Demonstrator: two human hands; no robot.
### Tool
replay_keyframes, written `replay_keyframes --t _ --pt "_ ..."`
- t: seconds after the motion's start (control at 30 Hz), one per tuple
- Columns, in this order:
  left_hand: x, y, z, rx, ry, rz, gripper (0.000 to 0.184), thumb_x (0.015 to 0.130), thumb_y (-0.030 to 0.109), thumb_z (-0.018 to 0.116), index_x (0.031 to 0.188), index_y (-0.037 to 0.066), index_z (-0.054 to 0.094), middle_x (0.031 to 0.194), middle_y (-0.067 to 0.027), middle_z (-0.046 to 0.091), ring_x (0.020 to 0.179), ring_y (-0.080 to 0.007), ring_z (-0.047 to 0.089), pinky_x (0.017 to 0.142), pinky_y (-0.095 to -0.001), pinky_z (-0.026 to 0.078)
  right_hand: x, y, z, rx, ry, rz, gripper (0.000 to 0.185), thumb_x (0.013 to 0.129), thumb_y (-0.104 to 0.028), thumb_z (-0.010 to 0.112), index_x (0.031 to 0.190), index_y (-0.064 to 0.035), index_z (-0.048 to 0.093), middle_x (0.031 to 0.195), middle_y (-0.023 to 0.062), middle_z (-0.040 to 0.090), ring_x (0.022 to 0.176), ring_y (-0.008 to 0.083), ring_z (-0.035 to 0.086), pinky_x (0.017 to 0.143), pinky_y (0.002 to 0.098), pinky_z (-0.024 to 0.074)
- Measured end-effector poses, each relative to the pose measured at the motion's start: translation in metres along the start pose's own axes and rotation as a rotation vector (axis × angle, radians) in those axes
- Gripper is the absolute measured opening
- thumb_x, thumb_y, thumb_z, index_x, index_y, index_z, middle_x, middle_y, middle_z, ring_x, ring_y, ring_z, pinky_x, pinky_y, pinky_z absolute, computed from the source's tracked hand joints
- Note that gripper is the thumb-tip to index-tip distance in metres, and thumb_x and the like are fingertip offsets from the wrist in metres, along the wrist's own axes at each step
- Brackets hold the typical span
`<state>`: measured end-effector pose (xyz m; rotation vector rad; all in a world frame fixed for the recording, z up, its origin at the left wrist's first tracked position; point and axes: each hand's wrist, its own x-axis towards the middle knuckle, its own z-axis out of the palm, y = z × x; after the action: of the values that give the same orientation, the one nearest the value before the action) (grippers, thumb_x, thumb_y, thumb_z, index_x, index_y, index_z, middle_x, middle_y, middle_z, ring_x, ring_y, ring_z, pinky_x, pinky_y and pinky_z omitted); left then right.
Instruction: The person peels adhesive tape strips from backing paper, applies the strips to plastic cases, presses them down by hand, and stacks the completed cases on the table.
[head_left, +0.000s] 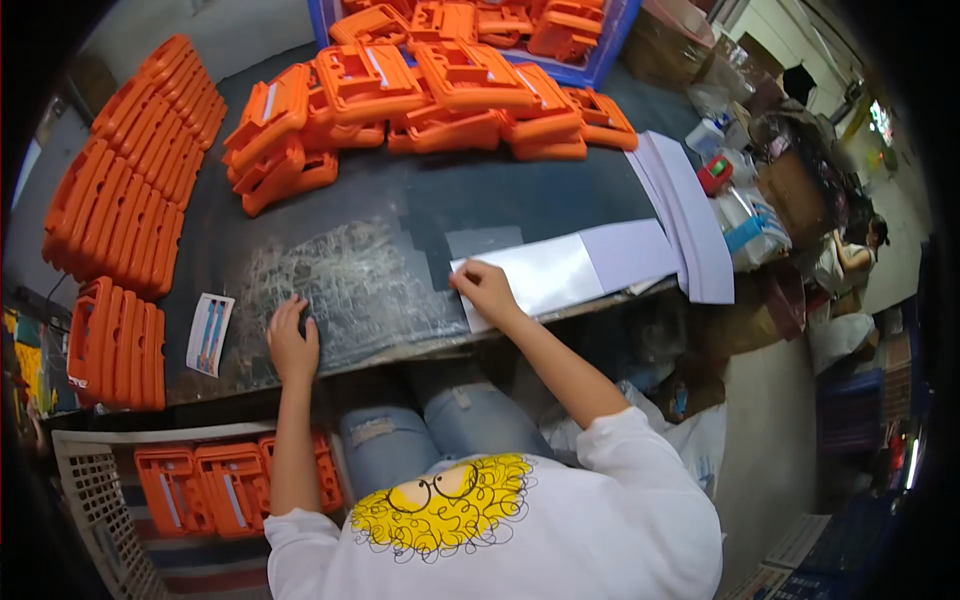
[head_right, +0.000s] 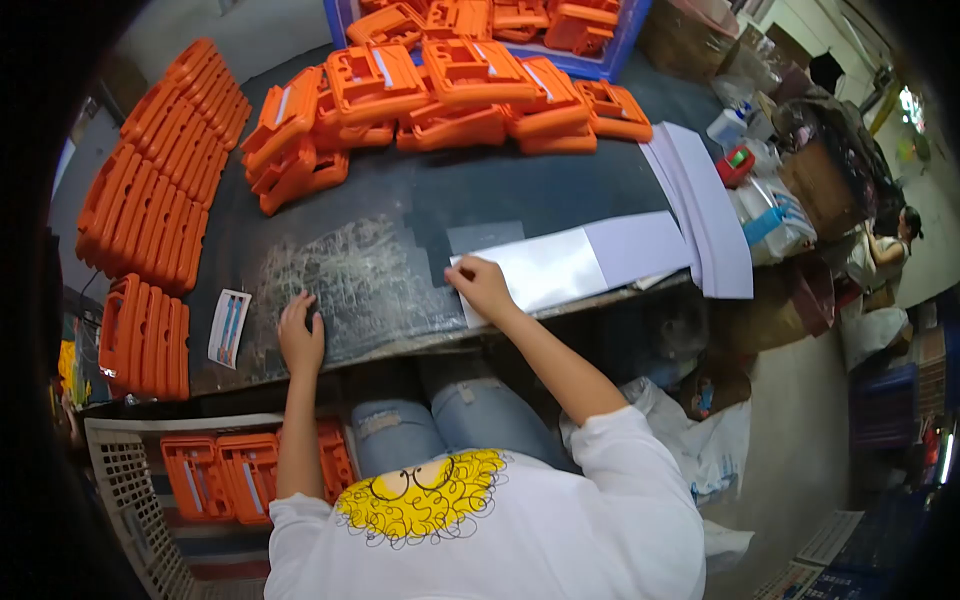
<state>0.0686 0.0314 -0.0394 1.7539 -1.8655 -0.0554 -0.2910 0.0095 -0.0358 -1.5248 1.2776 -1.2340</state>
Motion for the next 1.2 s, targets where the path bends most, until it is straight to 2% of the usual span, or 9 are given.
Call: replay_keyframes --t 0.17,0.27,0.33,0.47,0.6,0.73,1.0,1.1,1.2 --pt "0.0 0.009 -0.005 0.006 -0.018 -0.013 0.033 0.088 0.013 0.06 0.12 0.007 0.062 0.137 -0.0091 0.056 0.132 -0.0325 0.045 0.111 -0.0468 0.031 -0.001 0.003 0.002 -0.031 -0.038 0.061 0.019 0.083 -0.017 0.074 0.079 -0.0007 0.067 0.067 0.0048 0.061 0.059 0.0106 0.053 0.055 0.0277 0.0416" --pt "-0.001 0.014 -0.01 -0.003 -0.061 -0.029 0.035 0.087 0.013 0.06 0.121 0.005 0.061 0.138 -0.0119 0.054 0.134 -0.0348 0.043 0.112 -0.0488 0.03 -0.003 -0.016 0.007 -0.323 -0.023 -0.146 0.015 0.081 -0.014 0.071 0.075 -0.0027 0.063 0.07 0.0109 0.057 0.066 0.0275 0.057 0.063 0.0361 0.045" --pt "0.003 0.018 -0.015 -0.007 -0.094 -0.031 0.038 0.085 0.012 0.059 0.123 0.003 0.059 0.14 -0.0135 0.053 0.134 -0.0363 0.042 0.112 -0.049 0.029 0.001 -0.026 0.008 -0.507 -0.14 -0.284 0.011 0.08 -0.012 0.067 0.075 -0.0051 0.06 0.076 0.0124 0.06 0.075 0.0337 0.057 0.068 0.0426 0.0433" --pt "0.008 0.022 -0.023 0.006 -0.209 -0.048 0.045 0.082 0.015 0.059 0.125 0.0 0.056 0.142 -0.0176 0.049 0.135 -0.0395 0.039 0.112 -0.0525 0.028 0.001 -0.038 0.017 -0.768 -0.266 -0.337 0.012 0.079 -0.012 0.066 0.082 -0.0052 0.057 0.075 0.0123 0.052 0.069 0.0322 0.053 0.064 0.0426 0.0416" --pt "0.014 0.022 -0.026 0.051 -0.347 -0.078 0.049 0.082 0.022 0.059 0.125 -0.002 0.055 0.141 -0.0218 0.047 0.134 -0.042 0.038 0.109 -0.0552 0.028 0.007 -0.035 0.012 -0.734 -0.37 -0.209 0.013 0.079 -0.013 0.067 0.084 -0.0062 0.057 0.079 0.0102 0.054 0.071 0.0299 0.054 0.065 0.0408 0.0418" --pt "0.001 0.006 -0.014 0.007 -0.327 -0.1 0.047 0.085 0.028 0.058 0.122 -0.001 0.059 0.14 -0.021 0.049 0.133 -0.0406 0.039 0.107 -0.0556 0.028 0.009 -0.032 0.01 -0.65 -0.405 -0.146 0.015 0.079 -0.015 0.068 0.086 -0.0075 0.058 0.084 0.0086 0.057 0.075 0.0284 0.056 0.068 0.0403 0.0429" --pt "0.011 0.009 -0.024 -0.076 -0.433 -0.207 0.042 0.089 0.028 0.059 0.121 0.001 0.059 0.138 -0.0204 0.048 0.132 -0.0407 0.04 0.106 -0.0564 0.027 0.029 -0.051 0.013 -0.531 -0.417 0.065 0.012 0.081 -0.018 0.067 0.085 -0.0094 0.06 0.084 0.0073 0.06 0.078 0.0281 0.059 0.071 0.0401 0.0448" --pt "0.008 0.009 -0.023 -0.097 -0.42 -0.192 0.041 0.09 0.027 0.058 0.123 0.002 0.057 0.137 -0.0209 0.048 0.133 -0.0416 0.039 0.106 -0.057 0.027 0.097 -0.106 0.011 -0.456 -0.314 -0.009 0.011 0.078 -0.014 0.068 0.085 -0.0099 0.061 0.084 0.0069 0.062 0.077 0.0282 0.06 0.071 0.039 0.046" --pt "0.027 0.019 -0.037 -0.124 -0.521 -0.271 0.04 0.086 0.016 0.061 0.123 0.003 0.056 0.143 -0.0193 0.043 0.136 -0.0411 0.034 0.108 -0.0566 0.029 0.215 -0.147 -0.017 -0.611 -0.066 -0.336 0.018 0.072 -0.008 0.069 0.088 -0.0097 0.061 0.089 0.0081 0.063 0.081 0.0309 0.059 0.074 0.041 0.0459"
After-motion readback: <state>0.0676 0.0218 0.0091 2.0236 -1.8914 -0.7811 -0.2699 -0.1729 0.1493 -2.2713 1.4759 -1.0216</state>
